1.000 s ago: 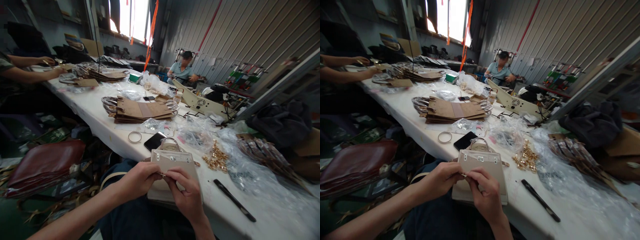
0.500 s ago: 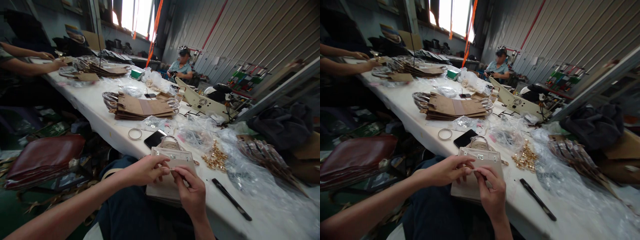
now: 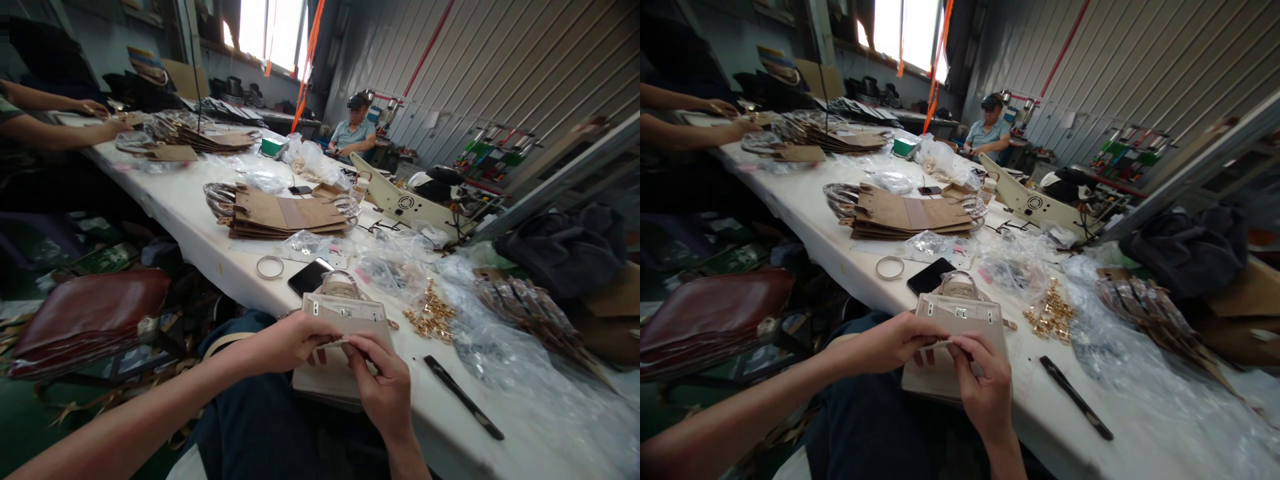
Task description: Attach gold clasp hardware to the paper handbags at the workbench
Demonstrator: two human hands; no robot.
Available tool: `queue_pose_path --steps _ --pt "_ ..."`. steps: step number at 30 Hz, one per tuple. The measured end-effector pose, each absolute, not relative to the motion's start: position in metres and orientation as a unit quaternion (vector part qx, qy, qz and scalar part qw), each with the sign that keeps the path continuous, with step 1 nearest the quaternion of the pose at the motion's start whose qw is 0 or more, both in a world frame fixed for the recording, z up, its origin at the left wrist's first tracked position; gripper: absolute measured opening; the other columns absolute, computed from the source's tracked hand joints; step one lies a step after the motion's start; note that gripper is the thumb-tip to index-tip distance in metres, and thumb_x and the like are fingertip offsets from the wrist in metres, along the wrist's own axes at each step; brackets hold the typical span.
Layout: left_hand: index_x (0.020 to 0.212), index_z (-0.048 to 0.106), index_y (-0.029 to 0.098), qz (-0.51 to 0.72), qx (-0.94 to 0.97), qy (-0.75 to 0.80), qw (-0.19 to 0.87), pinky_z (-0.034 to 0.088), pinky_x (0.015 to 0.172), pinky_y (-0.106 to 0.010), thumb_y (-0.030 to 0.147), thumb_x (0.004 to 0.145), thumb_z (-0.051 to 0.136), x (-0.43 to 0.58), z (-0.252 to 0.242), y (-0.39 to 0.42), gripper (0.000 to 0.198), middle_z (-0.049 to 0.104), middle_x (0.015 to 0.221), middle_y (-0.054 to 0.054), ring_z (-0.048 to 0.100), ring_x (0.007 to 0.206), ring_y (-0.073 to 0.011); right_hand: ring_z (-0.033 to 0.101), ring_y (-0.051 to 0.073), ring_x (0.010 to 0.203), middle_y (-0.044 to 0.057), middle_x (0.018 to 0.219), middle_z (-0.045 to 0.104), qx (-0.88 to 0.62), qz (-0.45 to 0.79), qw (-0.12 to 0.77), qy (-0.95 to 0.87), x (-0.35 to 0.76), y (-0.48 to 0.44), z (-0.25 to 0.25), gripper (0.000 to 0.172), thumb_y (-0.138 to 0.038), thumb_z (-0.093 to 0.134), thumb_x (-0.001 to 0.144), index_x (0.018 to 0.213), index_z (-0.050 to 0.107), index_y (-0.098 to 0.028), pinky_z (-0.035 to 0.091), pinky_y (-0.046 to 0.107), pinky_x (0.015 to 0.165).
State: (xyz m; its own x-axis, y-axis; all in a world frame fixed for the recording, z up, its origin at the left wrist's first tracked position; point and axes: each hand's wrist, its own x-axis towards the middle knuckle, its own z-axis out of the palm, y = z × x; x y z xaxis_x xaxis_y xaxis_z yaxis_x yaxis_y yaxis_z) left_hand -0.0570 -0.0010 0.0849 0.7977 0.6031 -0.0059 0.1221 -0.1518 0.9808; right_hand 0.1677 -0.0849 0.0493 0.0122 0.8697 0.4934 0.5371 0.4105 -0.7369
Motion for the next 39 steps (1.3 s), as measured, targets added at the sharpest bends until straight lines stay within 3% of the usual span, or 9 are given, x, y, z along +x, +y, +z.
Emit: queue_pose_path --steps 2,5,9,13,16,21,24,28,39 --pt "0.115 0.079 0.015 0.197 0.744 0.275 0.577 0.058 0.07 -0.024 0.02 0.102 0.051 -0.058 0.084 0.0 0.032 0.077 0.091 -0.008 0.074 0.078 -0.0187 0.072 0.019 0.086 0.007 0.107 0.076 -0.536 0.172 0.5 -0.658 0.169 -0.085 0.047 0.013 -0.03 0.072 0.106 0.109 0.083 -0.024 0.061 0.027 0.074" --pt "0.095 0.071 0.015 0.18 0.73 0.322 0.575 0.054 0.062 -0.023 0.026 0.102 0.051 -0.06 0.084 0.002 0.024 0.071 0.083 -0.005 0.069 0.069 -0.0176 0.07 0.019 0.082 0.007 0.105 0.076 -0.587 0.185 0.524 -0.588 0.173 -0.083 0.041 0.019 -0.039 0.076 0.104 0.106 0.082 -0.021 0.06 0.026 0.068" --pt "0.089 0.061 0.019 0.136 0.691 0.334 0.627 0.048 0.054 -0.025 0.042 0.104 0.05 -0.062 0.092 0.004 0.029 0.061 0.075 0.0 0.061 0.06 -0.0164 0.069 0.019 0.078 0.007 0.102 0.077 -0.609 0.2 0.518 -0.567 0.176 -0.08 0.037 0.028 -0.046 0.079 0.1 0.105 0.083 -0.019 0.058 0.027 0.067" --pt "0.079 0.06 0.018 0.151 0.772 0.324 0.525 0.036 0.057 -0.024 0.055 0.103 0.059 -0.06 0.096 0.003 0.044 0.059 0.071 0.0 0.052 0.065 -0.014 0.067 0.019 0.07 0.004 0.087 0.077 -0.625 0.198 0.509 -0.557 0.173 -0.08 0.042 0.033 -0.051 0.079 0.099 0.101 0.083 -0.019 0.055 0.027 0.064" --pt "0.071 0.059 0.018 0.159 0.804 0.336 0.464 0.03 0.056 -0.025 0.044 0.097 0.068 -0.053 0.093 0.004 0.038 0.055 0.063 0.001 0.047 0.063 -0.0132 0.066 0.019 0.067 0.004 0.081 0.076 -0.634 0.192 0.502 -0.556 0.172 -0.079 0.047 0.037 -0.055 0.078 0.099 0.097 0.083 -0.019 0.054 0.028 0.062" --pt "0.078 0.068 0.018 0.092 0.751 0.386 0.528 0.038 0.053 -0.026 0.034 0.098 0.055 -0.032 0.095 0.027 0.029 0.061 0.06 -0.001 0.054 0.052 -0.0151 0.066 0.02 0.068 0.004 0.08 0.076 -0.65 0.148 0.481 -0.569 0.179 -0.065 0.049 0.039 -0.057 0.074 0.101 0.096 0.083 -0.02 0.052 0.03 0.066" --pt "0.073 0.069 0.017 0.029 0.716 0.425 0.552 0.037 0.048 -0.028 0.031 0.092 0.059 -0.018 0.105 0.054 0.026 0.056 0.056 -0.001 0.046 0.044 -0.0144 0.067 0.023 0.07 0.006 0.081 0.078 -0.668 0.1 0.469 -0.569 0.183 -0.046 0.046 0.04 -0.057 0.072 0.1 0.094 0.084 -0.019 0.052 0.033 0.07" --pt "0.067 0.068 0.015 0.02 0.702 0.488 0.518 0.034 0.047 -0.028 0.025 0.08 0.067 -0.003 0.114 0.08 0.017 0.05 0.052 0.0 0.043 0.043 -0.0142 0.071 0.026 0.076 0.009 0.087 0.081 -0.679 0.065 0.44 -0.584 0.182 -0.023 0.042 0.037 -0.052 0.069 0.1 0.092 0.085 -0.019 0.052 0.037 0.076" --pt "0.065 0.071 0.015 -0.042 0.722 0.497 0.479 0.039 0.051 -0.032 0.027 0.077 0.067 0.01 0.106 0.093 0.017 0.056 0.053 -0.003 0.05 0.047 -0.0193 0.074 0.026 0.082 0.009 0.09 0.081 -0.67 0.026 0.409 -0.619 0.18 -0.021 0.041 0.032 -0.04 0.065 0.1 0.085 0.084 -0.019 0.053 0.038 0.083"
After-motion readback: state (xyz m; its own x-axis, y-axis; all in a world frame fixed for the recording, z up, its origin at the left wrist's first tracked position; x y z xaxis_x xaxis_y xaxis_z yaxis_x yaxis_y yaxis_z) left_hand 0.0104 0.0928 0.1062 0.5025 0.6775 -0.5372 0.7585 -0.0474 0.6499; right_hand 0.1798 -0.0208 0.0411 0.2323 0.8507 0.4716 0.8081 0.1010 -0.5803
